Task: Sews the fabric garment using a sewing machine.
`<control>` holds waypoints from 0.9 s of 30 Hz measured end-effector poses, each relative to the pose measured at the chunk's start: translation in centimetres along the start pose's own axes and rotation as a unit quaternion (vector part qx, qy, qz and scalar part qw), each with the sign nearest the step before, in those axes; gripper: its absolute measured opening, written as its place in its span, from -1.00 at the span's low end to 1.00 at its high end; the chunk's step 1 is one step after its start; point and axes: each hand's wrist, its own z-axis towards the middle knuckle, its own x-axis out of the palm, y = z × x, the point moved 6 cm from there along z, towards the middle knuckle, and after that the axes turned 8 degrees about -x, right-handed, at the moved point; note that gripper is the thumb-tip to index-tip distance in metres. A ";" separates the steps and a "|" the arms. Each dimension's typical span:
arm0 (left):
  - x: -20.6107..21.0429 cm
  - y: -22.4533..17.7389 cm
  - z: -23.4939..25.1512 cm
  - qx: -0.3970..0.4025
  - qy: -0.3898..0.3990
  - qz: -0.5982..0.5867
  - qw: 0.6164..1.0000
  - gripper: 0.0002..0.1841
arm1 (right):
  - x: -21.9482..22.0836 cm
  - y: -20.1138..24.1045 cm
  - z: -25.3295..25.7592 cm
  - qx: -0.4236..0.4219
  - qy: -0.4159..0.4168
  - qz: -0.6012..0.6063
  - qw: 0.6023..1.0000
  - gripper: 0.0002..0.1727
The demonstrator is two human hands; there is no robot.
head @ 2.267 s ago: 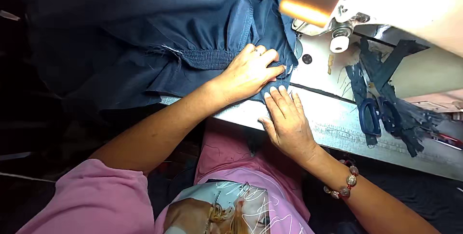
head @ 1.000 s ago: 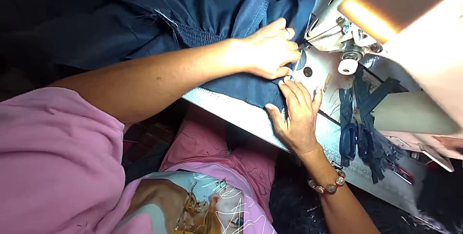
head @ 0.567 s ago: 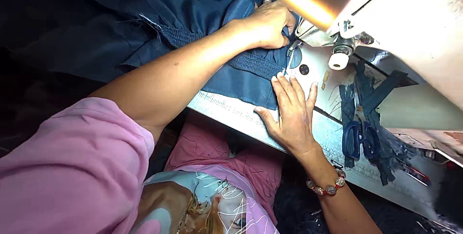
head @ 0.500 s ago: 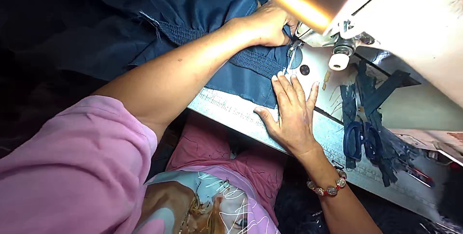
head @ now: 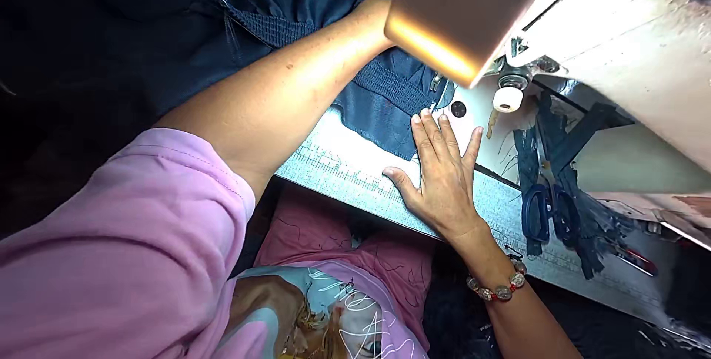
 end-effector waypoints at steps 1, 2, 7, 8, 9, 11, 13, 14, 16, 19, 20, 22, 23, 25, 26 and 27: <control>-0.4 -0.4 -0.3 -0.001 0.002 0.001 1.000 -0.33 | 0.0 0.0 0.0 0.000 0.000 0.000 1.000 -0.01; -1.0 -1.4 -0.9 0.002 0.008 0.003 1.000 -0.34 | 0.0 0.0 0.0 0.002 -0.001 0.002 1.000 -0.01; -6.5 -8.3 -10.9 0.153 -0.097 0.016 0.983 -0.62 | -0.2 -0.2 -0.1 0.001 -0.009 0.017 1.000 0.00; -6.5 -8.5 -13.1 0.168 -0.137 0.012 0.976 -0.69 | -0.3 -0.2 -0.1 0.001 -0.011 0.022 1.000 -0.01; -6.1 -8.4 -15.0 0.180 -0.160 -0.001 0.970 -0.70 | -0.3 -0.2 -0.1 0.002 -0.014 0.024 1.000 -0.02; -4.8 -7.8 -17.4 0.234 -0.169 -0.049 0.956 -0.71 | -0.4 -0.1 0.0 0.004 -0.019 0.020 1.000 -0.03; -3.8 -6.8 -17.8 0.287 -0.150 -0.088 0.942 -0.72 | -0.6 0.8 -0.1 -0.001 -0.018 0.019 1.000 -0.08; -3.7 -6.5 -17.5 0.294 -0.136 -0.092 0.942 -0.70 | -0.6 1.4 -0.1 -0.009 -0.022 0.023 0.999 -0.10; -3.4 -6.4 -16.8 0.275 -0.099 -0.077 0.953 -0.66 | -0.3 2.8 -0.6 -0.029 -0.038 0.036 0.998 -0.11; -3.2 -7.0 -16.0 0.219 -0.083 -0.066 0.970 -0.64 | 0.2 3.7 -1.3 -0.042 -0.063 0.032 0.997 -0.11; -3.1 -7.3 -15.8 0.203 -0.085 -0.061 0.974 -0.65 | 0.3 3.7 -1.4 -0.042 -0.068 0.028 0.996 -0.12; -3.1 -8.2 -15.4 0.156 -0.083 -0.052 0.983 -0.64 | 0.4 3.7 -1.5 -0.041 -0.070 0.021 0.997 -0.12; -3.4 -8.9 -15.1 0.130 -0.082 -0.046 0.987 -0.59 | 0.5 3.7 -1.5 -0.040 -0.068 0.021 0.997 -0.12; -4.0 -10.0 -14.9 0.084 -0.074 -0.045 0.993 -0.53 | 0.5 3.7 -1.5 -0.040 -0.066 0.025 0.997 -0.13; -4.2 -10.3 -14.9 0.070 -0.069 -0.046 0.994 -0.57 | 0.5 3.7 -1.5 -0.039 -0.065 0.027 0.997 -0.12; -4.3 -10.4 -14.9 0.064 -0.068 -0.057 0.994 -0.63 | 0.5 3.7 -1.5 -0.039 -0.064 0.028 0.997 -0.12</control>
